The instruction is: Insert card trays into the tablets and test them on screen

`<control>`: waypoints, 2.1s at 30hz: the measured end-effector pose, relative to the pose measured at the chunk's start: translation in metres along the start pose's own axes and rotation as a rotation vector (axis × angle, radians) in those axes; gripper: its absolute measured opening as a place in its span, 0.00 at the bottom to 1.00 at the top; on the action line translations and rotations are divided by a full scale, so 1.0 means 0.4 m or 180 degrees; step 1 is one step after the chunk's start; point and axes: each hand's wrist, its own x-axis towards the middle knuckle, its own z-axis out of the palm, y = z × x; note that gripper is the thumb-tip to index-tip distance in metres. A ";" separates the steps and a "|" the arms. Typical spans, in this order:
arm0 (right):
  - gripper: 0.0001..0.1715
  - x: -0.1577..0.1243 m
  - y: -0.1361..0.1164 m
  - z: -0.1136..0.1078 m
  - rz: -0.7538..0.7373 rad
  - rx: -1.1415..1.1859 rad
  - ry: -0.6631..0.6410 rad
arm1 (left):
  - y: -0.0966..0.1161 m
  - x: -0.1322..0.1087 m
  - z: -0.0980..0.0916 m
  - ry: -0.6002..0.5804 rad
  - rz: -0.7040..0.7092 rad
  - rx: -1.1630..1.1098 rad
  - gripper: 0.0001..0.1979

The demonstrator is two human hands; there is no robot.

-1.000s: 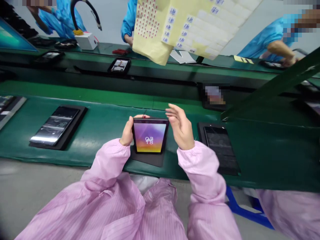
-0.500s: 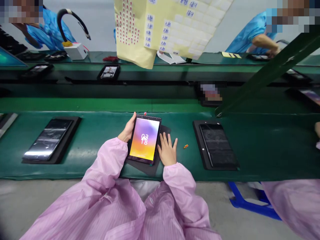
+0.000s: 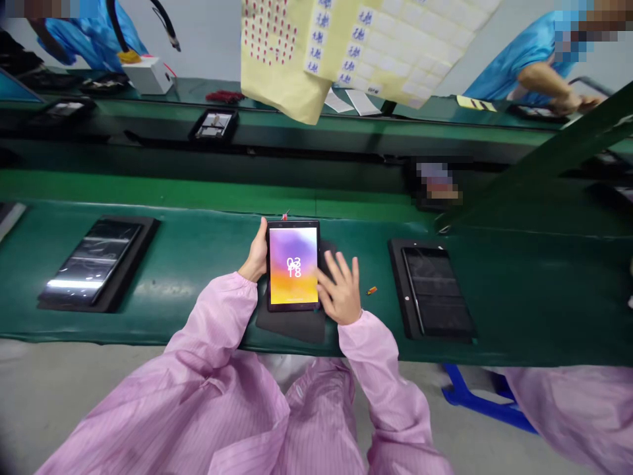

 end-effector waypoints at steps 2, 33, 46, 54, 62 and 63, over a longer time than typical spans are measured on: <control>0.26 0.017 -0.009 -0.014 -0.0981 -0.0050 -0.0220 | 0.004 0.007 0.000 -0.0098 -0.0099 0.0097 0.31; 0.30 0.035 0.080 -0.060 0.0839 0.0226 -0.1098 | 0.153 -0.011 0.057 -0.0450 0.0268 0.0014 0.33; 0.19 0.071 -0.106 -0.062 0.0602 -0.0256 0.0411 | 0.021 0.013 0.023 -0.0237 -0.0182 0.0092 0.32; 0.19 0.095 -0.117 -0.012 0.0486 -0.0449 0.0446 | 0.028 0.001 0.018 -0.0344 -0.0072 0.0143 0.34; 0.18 0.065 -0.115 -0.003 0.0664 -0.0355 0.0380 | 0.020 0.008 0.009 -0.0584 -0.0046 0.0014 0.33; 0.18 0.061 -0.115 0.000 0.0691 -0.0334 0.0363 | 0.020 0.008 0.009 -0.0593 -0.0044 0.0009 0.33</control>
